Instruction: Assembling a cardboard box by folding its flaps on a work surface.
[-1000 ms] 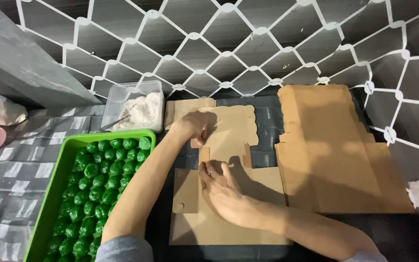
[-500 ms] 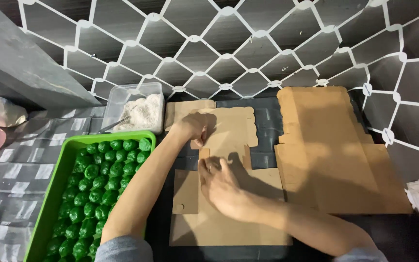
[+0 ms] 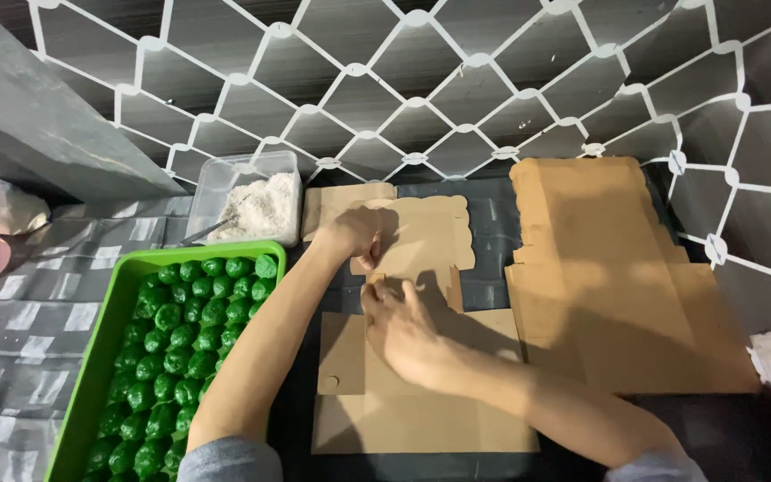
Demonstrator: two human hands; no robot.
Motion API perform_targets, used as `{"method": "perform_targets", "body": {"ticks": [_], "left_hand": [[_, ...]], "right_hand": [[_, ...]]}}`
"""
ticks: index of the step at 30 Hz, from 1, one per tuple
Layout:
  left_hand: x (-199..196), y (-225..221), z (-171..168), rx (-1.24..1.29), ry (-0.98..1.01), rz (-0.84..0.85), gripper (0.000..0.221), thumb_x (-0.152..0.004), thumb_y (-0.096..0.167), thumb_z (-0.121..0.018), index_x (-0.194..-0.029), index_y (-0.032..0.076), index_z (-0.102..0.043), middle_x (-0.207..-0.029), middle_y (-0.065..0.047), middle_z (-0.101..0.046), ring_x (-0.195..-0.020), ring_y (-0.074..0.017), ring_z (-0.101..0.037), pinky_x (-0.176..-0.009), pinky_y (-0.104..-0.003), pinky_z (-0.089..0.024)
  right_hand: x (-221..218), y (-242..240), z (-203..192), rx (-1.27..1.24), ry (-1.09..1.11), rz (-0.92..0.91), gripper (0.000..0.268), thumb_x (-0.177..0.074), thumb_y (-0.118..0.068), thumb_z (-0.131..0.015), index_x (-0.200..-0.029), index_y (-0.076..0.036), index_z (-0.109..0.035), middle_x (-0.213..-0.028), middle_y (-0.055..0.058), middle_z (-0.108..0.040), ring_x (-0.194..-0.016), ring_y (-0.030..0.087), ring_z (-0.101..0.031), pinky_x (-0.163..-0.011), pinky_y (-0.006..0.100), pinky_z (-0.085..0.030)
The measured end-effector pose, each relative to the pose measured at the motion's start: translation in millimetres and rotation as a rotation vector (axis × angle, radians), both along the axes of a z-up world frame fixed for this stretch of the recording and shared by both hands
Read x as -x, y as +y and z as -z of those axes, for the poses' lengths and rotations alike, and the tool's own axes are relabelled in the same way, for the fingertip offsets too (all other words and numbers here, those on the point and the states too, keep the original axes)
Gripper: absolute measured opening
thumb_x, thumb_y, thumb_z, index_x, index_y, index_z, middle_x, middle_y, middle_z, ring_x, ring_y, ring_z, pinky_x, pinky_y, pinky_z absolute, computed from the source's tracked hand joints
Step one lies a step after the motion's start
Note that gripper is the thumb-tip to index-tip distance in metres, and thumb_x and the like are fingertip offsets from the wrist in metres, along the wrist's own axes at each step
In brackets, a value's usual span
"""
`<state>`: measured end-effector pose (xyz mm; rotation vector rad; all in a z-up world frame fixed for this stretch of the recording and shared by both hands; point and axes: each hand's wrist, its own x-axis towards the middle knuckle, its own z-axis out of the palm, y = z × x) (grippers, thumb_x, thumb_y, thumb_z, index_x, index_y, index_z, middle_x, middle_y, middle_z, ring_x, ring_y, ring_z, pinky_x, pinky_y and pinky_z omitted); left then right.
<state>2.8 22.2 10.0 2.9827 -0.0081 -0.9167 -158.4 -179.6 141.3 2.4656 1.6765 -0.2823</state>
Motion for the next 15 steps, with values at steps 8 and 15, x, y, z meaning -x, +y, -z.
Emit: {"method": "perform_targets", "body": {"ticks": [8,15], "left_hand": [[1,17,-3,0.090,0.031,0.144,0.024,-0.067,0.024,-0.095,-0.089,0.026,-0.085,-0.083,0.008,-0.079,-0.087,-0.0133,-0.071,-0.074,-0.028,-0.055],[3,-12,-14,-0.184,0.066,0.156,0.035,-0.062,0.046,-0.098,-0.090,0.033,-0.083,-0.109,0.000,-0.080,-0.112,-0.0245,-0.073,-0.095,-0.038,-0.060]], "right_hand": [[-1,-4,59,0.092,-0.084,-0.081,0.050,-0.079,-0.036,-0.078,-0.127,-0.022,-0.070,-0.159,0.027,-0.029,-0.148,0.043,-0.021,-0.111,0.067,-0.019],[-10,-3,25,-0.049,-0.039,0.074,0.025,-0.091,-0.004,-0.063,-0.114,-0.005,-0.075,-0.145,0.021,-0.049,-0.135,0.036,-0.044,-0.101,0.061,-0.027]]}}
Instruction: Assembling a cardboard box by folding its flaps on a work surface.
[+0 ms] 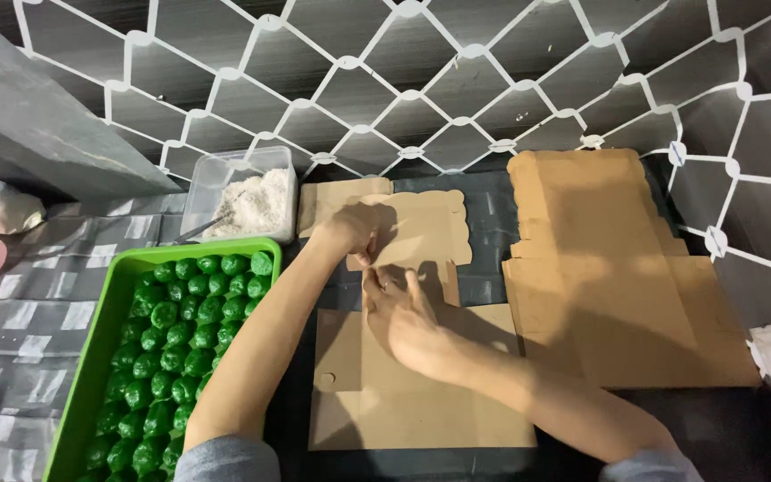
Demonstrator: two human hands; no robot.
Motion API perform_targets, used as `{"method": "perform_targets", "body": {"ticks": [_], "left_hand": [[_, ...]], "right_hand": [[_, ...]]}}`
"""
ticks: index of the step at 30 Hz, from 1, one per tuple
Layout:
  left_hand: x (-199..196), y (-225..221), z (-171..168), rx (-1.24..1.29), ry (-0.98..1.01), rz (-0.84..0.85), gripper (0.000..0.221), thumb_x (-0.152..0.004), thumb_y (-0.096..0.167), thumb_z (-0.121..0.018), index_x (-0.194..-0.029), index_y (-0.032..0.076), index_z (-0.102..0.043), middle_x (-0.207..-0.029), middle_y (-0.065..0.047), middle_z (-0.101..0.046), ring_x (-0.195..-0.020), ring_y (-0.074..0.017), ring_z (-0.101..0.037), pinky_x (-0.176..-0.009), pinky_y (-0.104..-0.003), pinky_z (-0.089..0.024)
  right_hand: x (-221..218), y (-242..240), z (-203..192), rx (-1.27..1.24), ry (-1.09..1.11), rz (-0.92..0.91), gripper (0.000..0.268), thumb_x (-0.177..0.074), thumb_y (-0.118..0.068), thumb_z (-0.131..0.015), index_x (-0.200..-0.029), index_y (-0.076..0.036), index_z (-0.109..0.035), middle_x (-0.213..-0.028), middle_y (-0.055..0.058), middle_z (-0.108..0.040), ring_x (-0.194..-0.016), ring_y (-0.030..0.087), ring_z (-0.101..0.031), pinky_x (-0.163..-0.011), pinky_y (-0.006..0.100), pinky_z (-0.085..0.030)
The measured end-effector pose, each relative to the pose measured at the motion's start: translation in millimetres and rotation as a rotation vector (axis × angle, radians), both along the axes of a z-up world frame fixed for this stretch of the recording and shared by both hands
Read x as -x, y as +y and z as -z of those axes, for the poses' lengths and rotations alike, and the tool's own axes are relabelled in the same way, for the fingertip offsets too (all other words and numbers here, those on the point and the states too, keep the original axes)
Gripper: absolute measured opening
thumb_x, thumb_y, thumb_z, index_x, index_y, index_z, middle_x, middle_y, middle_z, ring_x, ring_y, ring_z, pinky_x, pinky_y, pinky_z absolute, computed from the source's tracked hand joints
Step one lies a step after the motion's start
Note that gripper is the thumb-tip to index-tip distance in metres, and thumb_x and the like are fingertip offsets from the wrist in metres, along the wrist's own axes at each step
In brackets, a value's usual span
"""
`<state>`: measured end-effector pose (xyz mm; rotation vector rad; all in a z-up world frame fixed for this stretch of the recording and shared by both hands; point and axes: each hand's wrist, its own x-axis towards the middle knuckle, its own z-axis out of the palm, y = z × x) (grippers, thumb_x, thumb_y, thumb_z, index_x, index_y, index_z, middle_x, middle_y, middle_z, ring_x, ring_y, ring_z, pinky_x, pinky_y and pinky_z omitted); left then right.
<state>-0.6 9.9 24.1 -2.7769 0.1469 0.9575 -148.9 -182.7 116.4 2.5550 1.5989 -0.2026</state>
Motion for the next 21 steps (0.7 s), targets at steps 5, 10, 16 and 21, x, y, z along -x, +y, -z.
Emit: {"method": "perform_targets", "body": {"ticks": [5,10,16,21], "left_hand": [[-14,18,38,0.063,-0.054,-0.091,0.036,-0.056,0.039,-0.102,-0.086,0.034,-0.083,-0.100,0.000,-0.080,-0.105,-0.0257,-0.075,-0.089,-0.037,-0.062],[-15,21,51,0.092,-0.084,-0.092,0.035,-0.053,0.041,-0.103,-0.080,0.035,-0.082,-0.094,0.002,-0.080,-0.102,-0.0240,-0.076,-0.086,-0.036,-0.062],[-15,30,58,0.120,-0.110,-0.089,0.035,-0.052,0.041,-0.103,-0.080,0.035,-0.082,-0.090,0.002,-0.080,-0.099,-0.0238,-0.077,-0.086,-0.037,-0.062],[-12,26,50,0.134,-0.081,-0.095,0.034,-0.053,0.040,-0.103,-0.079,0.035,-0.081,-0.091,0.002,-0.080,-0.100,-0.0249,-0.076,-0.087,-0.037,-0.062]], "right_hand": [[18,-13,-25,-0.030,0.024,-0.076,0.028,-0.089,-0.004,-0.062,-0.114,-0.004,-0.074,-0.147,0.023,-0.046,-0.139,0.039,-0.040,-0.101,0.063,-0.024],[12,-9,-32,0.024,0.106,-0.022,0.031,-0.090,0.000,-0.059,-0.117,-0.006,-0.073,-0.150,0.020,-0.046,-0.142,0.038,-0.039,-0.103,0.060,-0.024],[11,-4,-27,0.044,0.100,0.025,0.032,-0.090,0.002,-0.061,-0.120,-0.003,-0.071,-0.153,0.019,-0.040,-0.144,0.037,-0.035,-0.106,0.061,-0.021],[17,-11,-44,0.104,0.132,-0.032,0.034,-0.090,0.000,-0.061,-0.122,-0.004,-0.071,-0.157,0.020,-0.036,-0.146,0.040,-0.030,-0.104,0.066,-0.020]]}}
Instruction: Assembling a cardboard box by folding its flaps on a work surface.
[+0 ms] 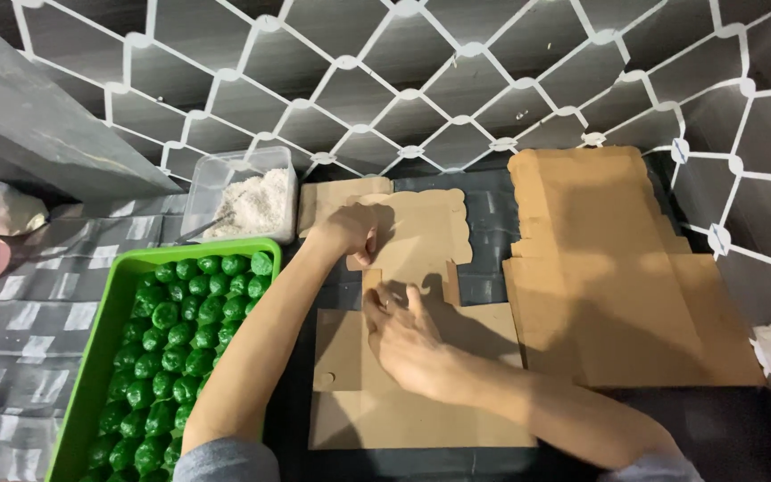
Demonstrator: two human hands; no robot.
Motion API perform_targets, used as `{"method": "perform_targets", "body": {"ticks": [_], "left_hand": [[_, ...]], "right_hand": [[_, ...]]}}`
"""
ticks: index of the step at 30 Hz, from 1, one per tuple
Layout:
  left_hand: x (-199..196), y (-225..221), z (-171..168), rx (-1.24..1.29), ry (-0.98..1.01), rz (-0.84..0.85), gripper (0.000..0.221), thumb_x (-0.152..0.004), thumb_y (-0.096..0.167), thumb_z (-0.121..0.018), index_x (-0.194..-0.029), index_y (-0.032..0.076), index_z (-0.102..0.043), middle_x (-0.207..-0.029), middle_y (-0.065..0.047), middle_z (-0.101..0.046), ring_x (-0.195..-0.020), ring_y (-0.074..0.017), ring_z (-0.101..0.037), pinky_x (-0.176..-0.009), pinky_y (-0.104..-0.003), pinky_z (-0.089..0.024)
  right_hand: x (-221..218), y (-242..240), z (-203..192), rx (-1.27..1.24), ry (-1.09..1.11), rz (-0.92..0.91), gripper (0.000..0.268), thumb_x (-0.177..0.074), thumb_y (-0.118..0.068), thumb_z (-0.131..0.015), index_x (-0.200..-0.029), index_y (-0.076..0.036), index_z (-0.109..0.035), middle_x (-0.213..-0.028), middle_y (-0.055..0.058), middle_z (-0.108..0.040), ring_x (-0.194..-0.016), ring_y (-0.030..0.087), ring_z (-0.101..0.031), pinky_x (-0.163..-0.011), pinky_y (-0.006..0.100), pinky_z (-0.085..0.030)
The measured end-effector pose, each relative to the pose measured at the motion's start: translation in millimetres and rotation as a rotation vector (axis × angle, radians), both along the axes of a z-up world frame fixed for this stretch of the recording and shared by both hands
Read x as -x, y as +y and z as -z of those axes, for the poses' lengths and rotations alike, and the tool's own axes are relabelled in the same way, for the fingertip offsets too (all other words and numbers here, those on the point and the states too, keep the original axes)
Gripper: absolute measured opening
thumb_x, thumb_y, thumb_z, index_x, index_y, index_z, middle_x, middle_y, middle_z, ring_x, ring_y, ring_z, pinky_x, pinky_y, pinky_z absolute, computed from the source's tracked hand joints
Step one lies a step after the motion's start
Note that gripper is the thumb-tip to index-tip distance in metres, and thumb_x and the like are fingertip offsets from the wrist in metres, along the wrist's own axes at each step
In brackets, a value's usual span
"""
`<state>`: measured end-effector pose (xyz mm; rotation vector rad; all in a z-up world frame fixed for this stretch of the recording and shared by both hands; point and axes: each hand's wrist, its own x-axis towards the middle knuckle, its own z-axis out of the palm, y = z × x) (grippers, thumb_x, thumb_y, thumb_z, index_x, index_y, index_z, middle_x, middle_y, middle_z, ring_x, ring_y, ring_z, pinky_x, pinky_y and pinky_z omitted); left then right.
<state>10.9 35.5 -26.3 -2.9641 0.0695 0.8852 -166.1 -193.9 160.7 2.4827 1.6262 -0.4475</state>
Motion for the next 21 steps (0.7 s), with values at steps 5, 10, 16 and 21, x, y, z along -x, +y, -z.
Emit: {"method": "perform_targets", "body": {"ticks": [5,10,16,21], "left_hand": [[1,-3,-4,-0.033,-0.019,-0.004,0.034,-0.055,0.038,-0.103,-0.082,0.035,-0.082,-0.093,0.002,-0.080,-0.102,-0.0241,-0.076,-0.087,-0.036,-0.062],[13,-5,-39,0.070,0.005,-0.008,0.028,-0.059,0.029,-0.100,-0.082,0.030,-0.083,-0.087,0.004,-0.080,-0.092,-0.0204,-0.075,-0.079,-0.032,-0.059],[7,-8,-21,0.000,-0.031,-0.019,0.035,-0.055,0.036,-0.102,-0.083,0.034,-0.083,-0.095,0.000,-0.081,-0.103,-0.0270,-0.076,-0.089,-0.038,-0.061],[7,-5,-18,-0.018,-0.011,-0.021,0.036,-0.057,0.037,-0.102,-0.088,0.032,-0.084,-0.097,-0.001,-0.081,-0.104,-0.0273,-0.075,-0.092,-0.039,-0.060]], "right_hand": [[-27,13,41,-0.112,-0.033,0.062,0.030,-0.090,-0.002,-0.060,-0.118,-0.005,-0.072,-0.150,0.016,-0.043,-0.146,0.038,-0.033,-0.106,0.064,-0.022],[-8,11,64,0.045,-0.042,-0.035,0.044,-0.088,-0.016,-0.067,-0.132,-0.010,-0.065,-0.159,0.022,-0.028,-0.150,0.044,-0.020,-0.110,0.066,-0.017],[-13,18,30,0.009,-0.074,0.014,0.032,-0.096,-0.007,-0.056,-0.124,-0.005,-0.070,-0.155,0.020,-0.039,-0.146,0.040,-0.032,-0.105,0.063,-0.023],[-9,24,41,-0.023,-0.160,0.047,0.033,-0.098,-0.016,-0.056,-0.126,-0.005,-0.069,-0.154,0.018,-0.041,-0.147,0.038,-0.034,-0.105,0.060,-0.021]]}}
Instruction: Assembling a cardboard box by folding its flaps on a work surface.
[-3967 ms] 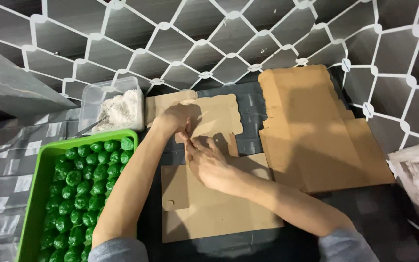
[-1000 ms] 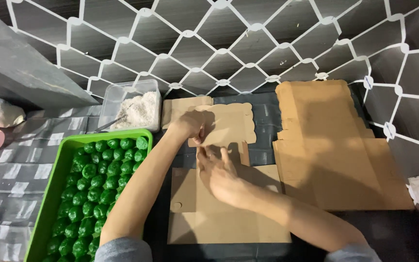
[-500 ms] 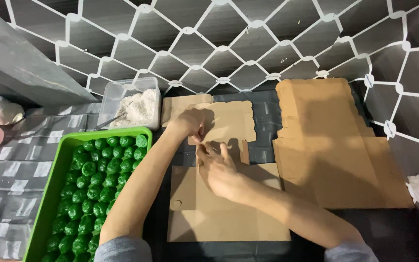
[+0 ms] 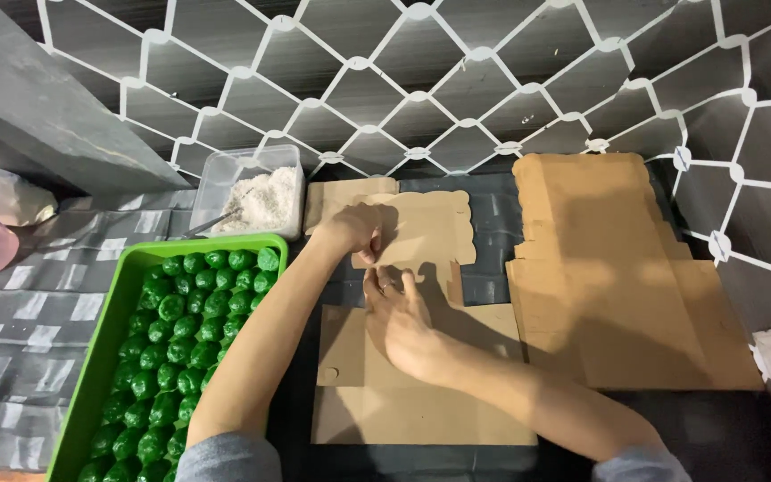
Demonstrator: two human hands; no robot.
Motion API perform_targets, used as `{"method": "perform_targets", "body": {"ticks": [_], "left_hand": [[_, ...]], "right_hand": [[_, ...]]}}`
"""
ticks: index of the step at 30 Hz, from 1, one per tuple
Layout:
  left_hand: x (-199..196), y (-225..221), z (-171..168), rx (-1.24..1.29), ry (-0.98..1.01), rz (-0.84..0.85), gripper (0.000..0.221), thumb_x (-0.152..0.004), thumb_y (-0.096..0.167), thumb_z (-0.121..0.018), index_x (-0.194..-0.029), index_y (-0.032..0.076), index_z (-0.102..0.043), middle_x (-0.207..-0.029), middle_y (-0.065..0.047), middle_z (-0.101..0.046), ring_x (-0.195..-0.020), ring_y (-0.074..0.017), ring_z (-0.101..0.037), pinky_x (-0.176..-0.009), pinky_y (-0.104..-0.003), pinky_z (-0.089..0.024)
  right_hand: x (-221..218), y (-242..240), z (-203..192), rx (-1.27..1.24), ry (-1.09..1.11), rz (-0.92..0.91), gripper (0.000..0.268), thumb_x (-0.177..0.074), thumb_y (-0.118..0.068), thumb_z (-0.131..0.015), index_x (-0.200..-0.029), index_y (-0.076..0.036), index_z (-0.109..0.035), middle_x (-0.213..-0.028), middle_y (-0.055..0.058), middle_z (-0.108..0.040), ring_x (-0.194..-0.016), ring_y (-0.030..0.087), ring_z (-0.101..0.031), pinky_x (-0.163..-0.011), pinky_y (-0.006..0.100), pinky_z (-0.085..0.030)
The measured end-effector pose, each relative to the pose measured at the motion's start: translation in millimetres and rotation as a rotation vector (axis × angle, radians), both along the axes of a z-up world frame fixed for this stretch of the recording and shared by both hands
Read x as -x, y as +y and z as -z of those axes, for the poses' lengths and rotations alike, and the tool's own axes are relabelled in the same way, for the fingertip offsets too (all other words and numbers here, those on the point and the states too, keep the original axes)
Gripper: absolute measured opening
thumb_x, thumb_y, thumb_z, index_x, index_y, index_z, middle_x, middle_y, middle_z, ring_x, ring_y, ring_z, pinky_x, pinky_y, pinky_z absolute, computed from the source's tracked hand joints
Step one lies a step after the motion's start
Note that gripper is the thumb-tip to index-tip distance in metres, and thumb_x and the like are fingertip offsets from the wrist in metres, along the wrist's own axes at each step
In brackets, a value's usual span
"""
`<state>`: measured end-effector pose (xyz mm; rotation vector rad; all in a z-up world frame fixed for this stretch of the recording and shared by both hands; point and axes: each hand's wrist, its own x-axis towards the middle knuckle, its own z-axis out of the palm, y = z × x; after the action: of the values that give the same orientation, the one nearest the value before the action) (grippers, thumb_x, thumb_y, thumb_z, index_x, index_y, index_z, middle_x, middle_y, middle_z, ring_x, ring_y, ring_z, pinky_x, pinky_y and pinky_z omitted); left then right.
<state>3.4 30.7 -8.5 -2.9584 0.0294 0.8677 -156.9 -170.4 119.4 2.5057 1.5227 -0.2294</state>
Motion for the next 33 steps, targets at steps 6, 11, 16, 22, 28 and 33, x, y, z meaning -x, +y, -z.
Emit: {"method": "perform_targets", "body": {"ticks": [6,11,16,22,28,33], "left_hand": [[1,1,2,0.056,-0.004,0.004,0.033,-0.060,0.034,-0.100,-0.088,0.031,-0.083,-0.098,-0.002,-0.081,-0.106,-0.0276,-0.075,-0.091,-0.040,-0.060],[3,-3,-5,0.018,-0.026,0.004,0.033,-0.056,0.036,-0.103,-0.082,0.034,-0.083,-0.096,-0.001,-0.081,-0.103,-0.0273,-0.076,-0.091,-0.039,-0.060],[0,1,9,0.032,-0.023,-0.018,0.034,-0.058,0.034,-0.102,-0.087,0.032,-0.083,-0.098,-0.004,-0.080,-0.104,-0.0291,-0.076,-0.091,-0.041,-0.060],[10,-6,-13,0.043,-0.008,-0.007,0.033,-0.059,0.032,-0.102,-0.086,0.032,-0.083,-0.097,-0.003,-0.080,-0.104,-0.0289,-0.076,-0.090,-0.041,-0.060],[5,0,-7,0.073,-0.015,-0.061,0.034,-0.057,0.033,-0.102,-0.085,0.031,-0.083,-0.095,-0.003,-0.080,-0.104,-0.0291,-0.076,-0.090,-0.042,-0.061],[3,0,-4,0.077,0.016,-0.061,0.033,-0.062,0.033,-0.100,-0.089,0.030,-0.082,-0.104,-0.005,-0.080,-0.110,-0.0300,-0.074,-0.092,-0.041,-0.060]], "right_hand": [[20,-13,-33,0.137,0.113,-0.006,0.030,-0.096,-0.004,-0.056,-0.121,-0.002,-0.073,-0.162,0.017,-0.038,-0.153,0.036,-0.026,-0.109,0.061,-0.014],[-14,5,19,-0.006,0.061,0.051,0.035,-0.097,-0.003,-0.052,-0.128,-0.003,-0.067,-0.155,0.017,-0.041,-0.147,0.036,-0.032,-0.108,0.061,-0.020],[18,-11,-27,0.094,0.115,0.035,0.037,-0.097,0.001,-0.053,-0.130,-0.005,-0.068,-0.161,0.016,-0.035,-0.152,0.037,-0.025,-0.113,0.062,-0.014],[10,-19,-6,-0.088,0.050,-0.045,0.031,-0.094,-0.006,-0.055,-0.119,-0.004,-0.072,-0.151,0.020,-0.044,-0.144,0.038,-0.035,-0.106,0.064,-0.020],[5,-8,0,-0.072,0.038,0.005,0.033,-0.094,-0.003,-0.053,-0.122,-0.002,-0.070,-0.152,0.020,-0.043,-0.145,0.037,-0.034,-0.106,0.062,-0.019],[15,-16,4,-0.078,0.112,-0.002,0.038,-0.093,-0.001,-0.051,-0.128,0.002,-0.065,-0.157,0.021,-0.038,-0.147,0.036,-0.031,-0.106,0.061,-0.019]]}}
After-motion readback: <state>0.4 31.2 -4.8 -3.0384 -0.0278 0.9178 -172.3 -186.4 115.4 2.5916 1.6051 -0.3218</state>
